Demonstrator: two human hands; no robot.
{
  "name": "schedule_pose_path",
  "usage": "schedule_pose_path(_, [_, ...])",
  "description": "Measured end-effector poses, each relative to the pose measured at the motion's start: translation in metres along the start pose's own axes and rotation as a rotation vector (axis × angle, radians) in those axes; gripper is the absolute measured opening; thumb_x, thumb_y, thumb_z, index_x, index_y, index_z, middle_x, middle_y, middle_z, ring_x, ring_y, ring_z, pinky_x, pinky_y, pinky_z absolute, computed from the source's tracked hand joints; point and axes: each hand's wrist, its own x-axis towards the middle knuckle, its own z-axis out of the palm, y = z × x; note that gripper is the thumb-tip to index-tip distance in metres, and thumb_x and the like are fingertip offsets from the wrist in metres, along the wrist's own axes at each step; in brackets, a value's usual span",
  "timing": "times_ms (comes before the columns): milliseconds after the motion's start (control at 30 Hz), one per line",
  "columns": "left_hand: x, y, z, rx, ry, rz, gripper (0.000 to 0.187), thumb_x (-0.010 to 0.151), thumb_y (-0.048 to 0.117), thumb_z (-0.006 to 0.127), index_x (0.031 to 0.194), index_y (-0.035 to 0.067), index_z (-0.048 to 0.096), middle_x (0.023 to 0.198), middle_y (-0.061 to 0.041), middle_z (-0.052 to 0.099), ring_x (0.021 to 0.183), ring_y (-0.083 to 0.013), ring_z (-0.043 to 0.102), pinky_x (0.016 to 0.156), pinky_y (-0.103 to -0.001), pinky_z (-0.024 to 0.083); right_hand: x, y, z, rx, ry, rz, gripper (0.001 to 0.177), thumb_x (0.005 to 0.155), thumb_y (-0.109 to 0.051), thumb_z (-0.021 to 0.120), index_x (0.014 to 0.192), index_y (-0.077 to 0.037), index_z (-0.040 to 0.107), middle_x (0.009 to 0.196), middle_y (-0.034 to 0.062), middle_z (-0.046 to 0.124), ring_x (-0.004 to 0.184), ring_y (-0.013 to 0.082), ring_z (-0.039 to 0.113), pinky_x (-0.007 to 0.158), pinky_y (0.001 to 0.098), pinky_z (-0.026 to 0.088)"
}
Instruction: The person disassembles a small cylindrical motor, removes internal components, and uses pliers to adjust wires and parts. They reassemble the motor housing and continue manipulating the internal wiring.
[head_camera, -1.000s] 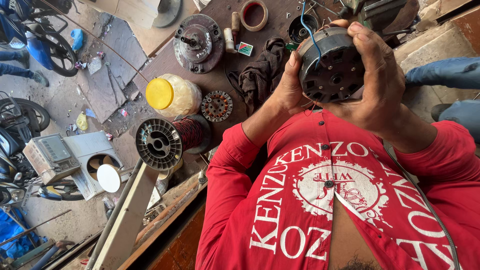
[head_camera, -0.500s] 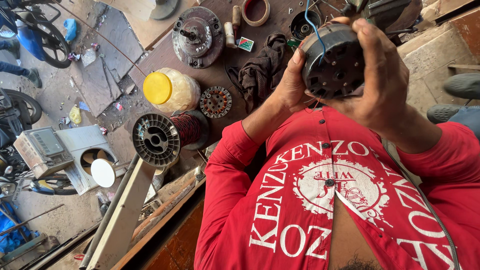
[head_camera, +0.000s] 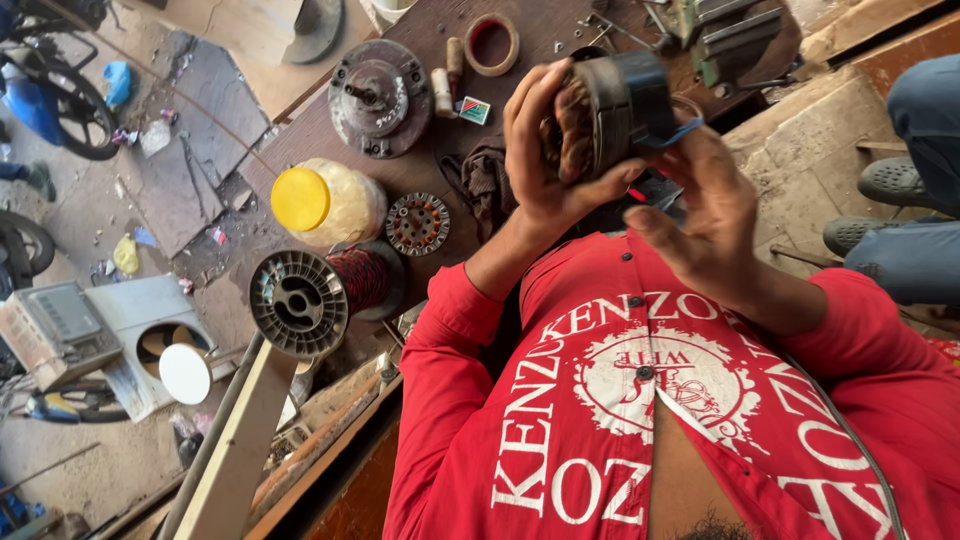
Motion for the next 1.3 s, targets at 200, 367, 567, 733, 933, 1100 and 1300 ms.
schedule_pose_path(200, [-0.009,0.004,0.009,0.238,0.145,0.261,0.092,0.08,0.056,0.083,0.144,0.003,0.042,0.145,-0.016,0.049,0.134,-0.0336,0.056,0.116,-0.049,0.052,-0.008,0.019,0.01,0.151,0.123,0.126,0.072,0.1,-0.012,0.081,0.158,0.006,0.041,0.144,0.0135,0.058,0.131,0.0177,0.059,0.111,0.0311,0.053])
schedule_pose_path(367, [-0.018,0.003,0.003,0.339,0.061,0.268,0.083,0.09,0.051,0.079,0.146,0.005,0.039,0.145,-0.017,0.044,0.137,-0.0392,0.052,0.116,-0.052,0.05,-0.01,0.04,0.011,0.244,0.165,0.109,0.078,0.097,-0.008,0.083,0.159,0.004,0.038,0.146,0.0138,0.056,0.133,0.0183,0.061,0.113,0.0311,0.053])
schedule_pose_path(567, [-0.031,0.002,0.004,0.367,0.062,0.248,0.082,0.093,0.053,0.075,0.147,0.006,0.036,0.146,-0.017,0.039,0.137,-0.0412,0.05,0.116,-0.055,0.05,-0.01,0.041,0.009,0.159,0.117,-0.025,0.1,0.1,-0.008,0.082,0.168,-0.016,0.008,0.138,0.0124,0.057,0.127,0.0166,0.06,0.115,0.032,0.053])
schedule_pose_path(733, [-0.034,0.005,0.015,0.372,0.119,0.22,0.082,0.094,0.056,0.066,0.15,0.007,0.034,0.147,-0.016,0.038,0.138,-0.0418,0.049,0.116,-0.055,0.049,-0.005,0.036,0.007,0.031,0.077,-0.115,0.107,0.094,-0.008,0.08,0.168,-0.019,0.003,0.148,0.0238,0.05,0.134,0.0253,0.062,0.111,0.0379,0.055])
schedule_pose_path(933, [-0.026,0.027,0.003,0.379,0.018,0.178,0.084,0.094,0.051,0.071,0.151,0.005,0.03,0.149,-0.016,0.035,0.137,-0.0408,0.046,0.115,-0.053,0.044,0.002,0.043,-0.001,0.094,0.116,-0.068,0.106,0.091,-0.006,0.08,0.166,-0.018,0.006,0.148,0.0291,0.056,0.132,0.03,0.063,0.114,0.042,0.054])
schedule_pose_path(1100, [-0.053,0.007,-0.035,-0.414,-0.014,-0.45,0.076,0.103,0.045,0.067,0.159,0.005,0.036,0.154,-0.009,0.041,0.14,-0.0198,0.045,0.118,-0.035,0.04,-0.004,0.059,-0.025,0.564,-0.065,0.328,0.103,0.099,-0.011,0.079,0.167,-0.015,0.001,0.131,0.0259,0.066,0.119,0.0252,0.069,0.105,0.0368,0.057])
schedule_pose_path(1300, [-0.121,-0.037,-0.037,-0.671,-0.063,-1.158,0.054,0.118,0.04,0.033,0.145,-0.002,0.051,0.134,-0.011,0.066,0.097,-0.0132,0.057,0.075,-0.023,0.041,-0.02,0.108,-0.023,0.573,-0.157,0.565,0.099,0.099,-0.012,0.073,0.17,-0.012,0.005,0.135,0.0268,0.066,0.12,0.0244,0.069,0.107,0.0356,0.055])
